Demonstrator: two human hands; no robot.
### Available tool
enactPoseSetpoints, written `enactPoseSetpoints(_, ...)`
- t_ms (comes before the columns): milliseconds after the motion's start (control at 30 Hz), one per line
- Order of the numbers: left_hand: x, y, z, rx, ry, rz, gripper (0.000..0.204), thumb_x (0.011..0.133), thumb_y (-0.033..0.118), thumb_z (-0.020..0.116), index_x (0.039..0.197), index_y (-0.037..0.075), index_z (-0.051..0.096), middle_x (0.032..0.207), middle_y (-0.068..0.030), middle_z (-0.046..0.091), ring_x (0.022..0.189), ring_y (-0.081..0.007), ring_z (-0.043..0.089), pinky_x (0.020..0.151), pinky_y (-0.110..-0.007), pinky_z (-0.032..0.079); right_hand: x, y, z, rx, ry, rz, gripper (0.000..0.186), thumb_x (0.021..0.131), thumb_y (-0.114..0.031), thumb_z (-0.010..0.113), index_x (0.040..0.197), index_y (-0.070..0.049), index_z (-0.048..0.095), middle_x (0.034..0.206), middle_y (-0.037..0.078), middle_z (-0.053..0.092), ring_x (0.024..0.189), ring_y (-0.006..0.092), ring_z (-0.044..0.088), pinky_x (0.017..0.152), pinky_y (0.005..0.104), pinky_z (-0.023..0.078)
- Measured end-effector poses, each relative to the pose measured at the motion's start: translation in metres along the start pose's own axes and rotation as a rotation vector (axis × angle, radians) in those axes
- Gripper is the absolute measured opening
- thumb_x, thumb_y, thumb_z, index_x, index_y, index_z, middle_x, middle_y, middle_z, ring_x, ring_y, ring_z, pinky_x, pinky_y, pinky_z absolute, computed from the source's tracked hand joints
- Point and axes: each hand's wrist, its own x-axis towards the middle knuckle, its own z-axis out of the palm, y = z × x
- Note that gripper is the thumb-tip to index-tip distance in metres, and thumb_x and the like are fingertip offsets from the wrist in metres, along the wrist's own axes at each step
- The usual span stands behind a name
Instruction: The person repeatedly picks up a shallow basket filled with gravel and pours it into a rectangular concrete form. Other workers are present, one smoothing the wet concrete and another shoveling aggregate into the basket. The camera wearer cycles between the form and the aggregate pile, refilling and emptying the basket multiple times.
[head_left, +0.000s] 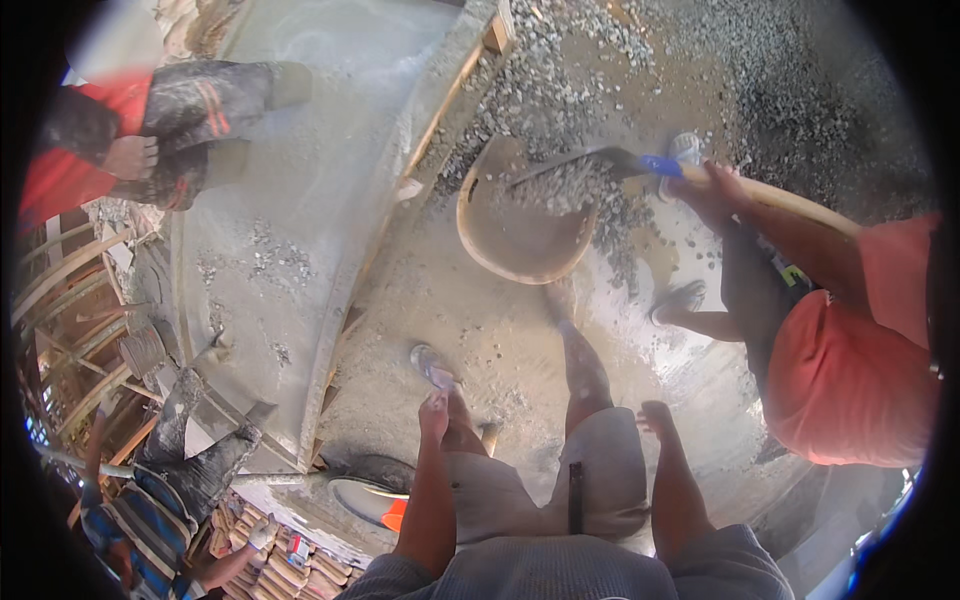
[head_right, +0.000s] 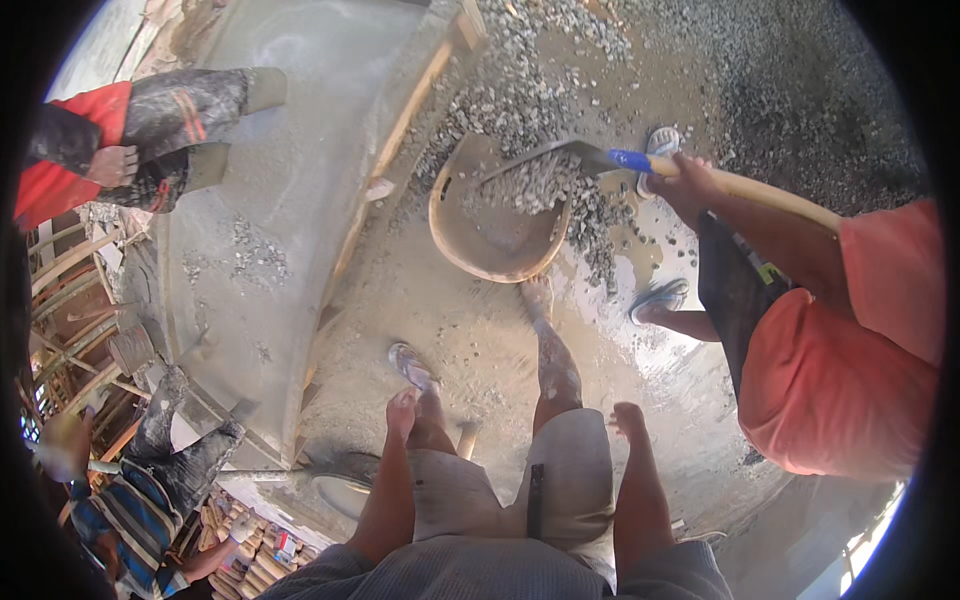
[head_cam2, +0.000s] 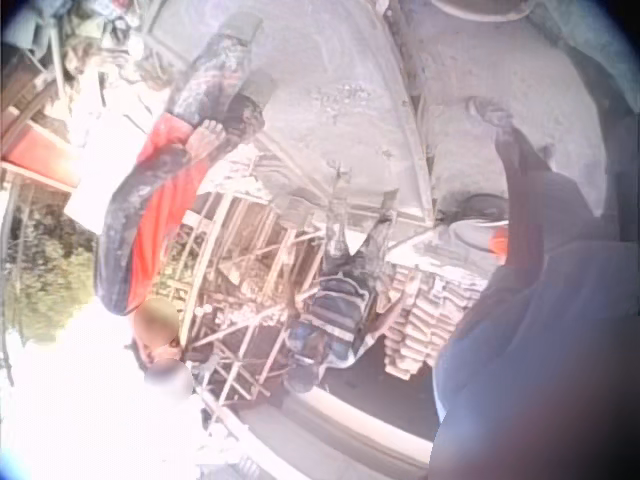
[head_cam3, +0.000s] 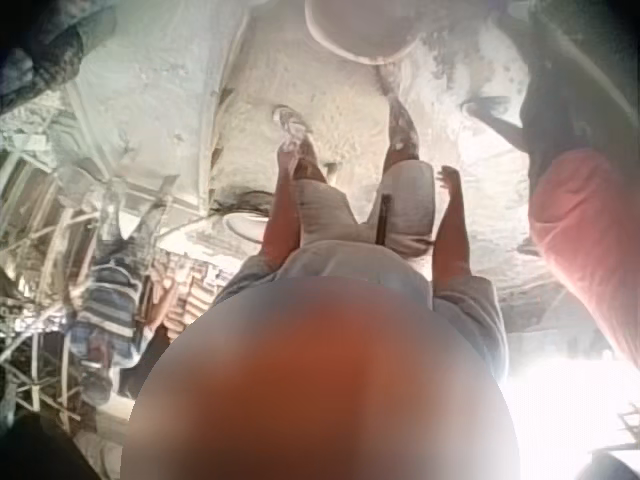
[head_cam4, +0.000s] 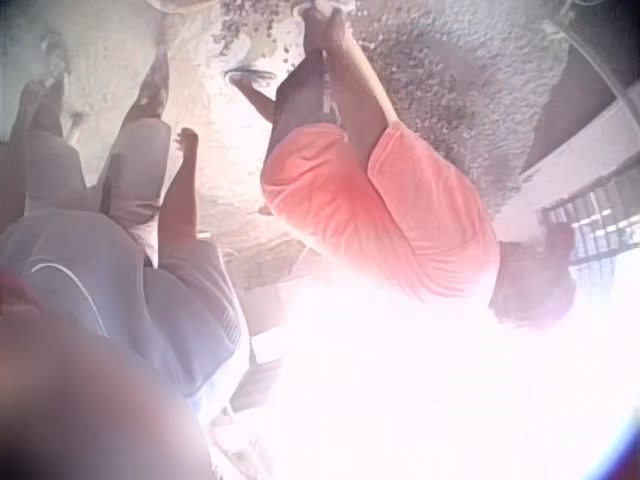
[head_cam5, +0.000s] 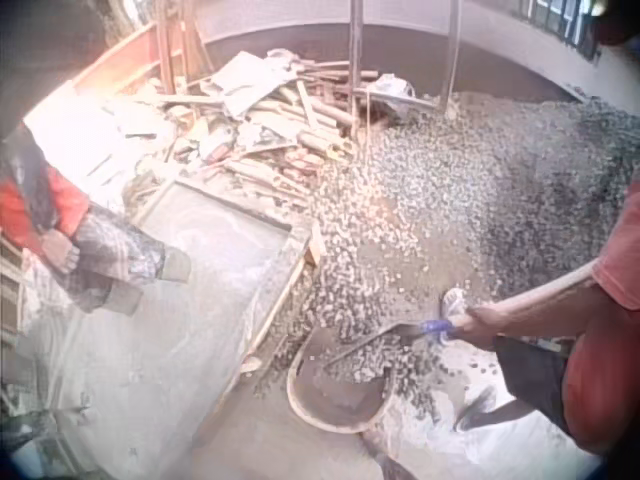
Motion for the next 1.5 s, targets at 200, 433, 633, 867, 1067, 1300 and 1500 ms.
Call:
enactPoseSetpoints(200, -0.117, -0.073, -0.105, -1.017, -0.037, -0.452, 0.037, 0.089, 0.034, 0.051, 0.119, 0.011, 0.053, 0.1, -0.0095, 0.06, 0.089, -0.0253, 0.061, 0.072, -0.04, 0.049, -0.147, 0.068, -0.055, -0.205, -0.059, -0.223, 0.022, 0.093, -0.019, 0.04, 0.106, -0.009, 0.054, 0.088, 0.012, 0.064, 0.07, 0.0226, 0.064, 0.057, 0.0329, 0.05)
enactPoseSetpoints(433, -0.095, -0.103, -0.173, -0.347, 0.09, 0.095, 0.037, 0.09, 0.039, 0.051, 0.109, 0.008, 0.061, 0.089, -0.0066, 0.064, 0.083, -0.0153, 0.059, 0.075, -0.031, 0.047, -0.261, 0.097, 0.029, 0.257, 0.1, -0.53, 0.037, 0.09, -0.026, 0.042, 0.119, -0.005, 0.05, 0.096, 0.014, 0.062, 0.077, 0.0223, 0.064, 0.059, 0.0333, 0.05)
enactPoseSetpoints(633, -0.168, -0.11, -0.232, -0.803, 0.064, 0.302, 0.037, 0.089, 0.029, 0.054, 0.116, 0.003, 0.057, 0.113, -0.0059, 0.06, 0.094, -0.0158, 0.057, 0.079, -0.031, 0.047, -0.292, 0.137, 0.098, -0.4, -0.009, -0.668, 0.037, 0.088, -0.03, 0.046, 0.117, -0.008, 0.053, 0.1, 0.009, 0.061, 0.08, 0.0226, 0.06, 0.063, 0.0361, 0.048)
enactPoseSetpoints(867, -0.264, -0.248, -0.199, -0.436, 0.165, -0.136, 0.033, 0.086, 0.029, 0.047, 0.092, 0.002, 0.064, 0.095, -0.0176, 0.065, 0.084, -0.0286, 0.065, 0.07, -0.039, 0.049, -0.28, 0.106, 0.084, -0.02, -0.034, -0.511, 0.037, 0.088, -0.025, 0.043, 0.119, -0.008, 0.052, 0.099, 0.007, 0.061, 0.077, 0.0209, 0.06, 0.061, 0.0368, 0.048)
enactPoseSetpoints(1067, -0.322, -0.293, -0.138, -0.602, -0.059, -0.644, 0.026, 0.083, 0.02, 0.052, 0.087, -0.001, 0.066, 0.085, -0.019, 0.067, 0.073, -0.0277, 0.068, 0.064, -0.039, 0.052, -0.275, 0.057, 0.055, 0.052, -0.007, -0.704, 0.036, 0.088, -0.021, 0.039, 0.12, -0.01, 0.051, 0.091, 0.005, 0.059, 0.074, 0.0185, 0.06, 0.062, 0.0365, 0.047)
enactPoseSetpoints(1300, -0.248, -0.207, -0.172, -0.527, 0.097, -0.059, 0.035, 0.087, 0.03, 0.044, 0.108, 0.008, 0.062, 0.098, -0.0173, 0.065, 0.084, -0.0338, 0.063, 0.075, -0.04, 0.048, -0.288, 0.059, 0.095, -0.117, -0.026, -0.715, 0.029, 0.088, -0.026, 0.042, 0.11, -0.013, 0.053, 0.087, 0.003, 0.06, 0.07, 0.0163, 0.059, 0.06, 0.0349, 0.047)
enactPoseSetpoints(1500, -0.23, -0.141, -0.224, -0.769, 0.104, 0.351, 0.032, 0.09, 0.033, 0.05, 0.113, 0.012, 0.06, 0.098, -0.0053, 0.062, 0.081, -0.0138, 0.057, 0.067, -0.029, 0.047, -0.269, 0.08, 0.112, -0.258, -0.059, -0.629, 0.033, 0.089, -0.026, 0.042, 0.117, -0.011, 0.051, 0.093, 0.006, 0.062, 0.073, 0.0184, 0.062, 0.054, 0.0327, 0.048)
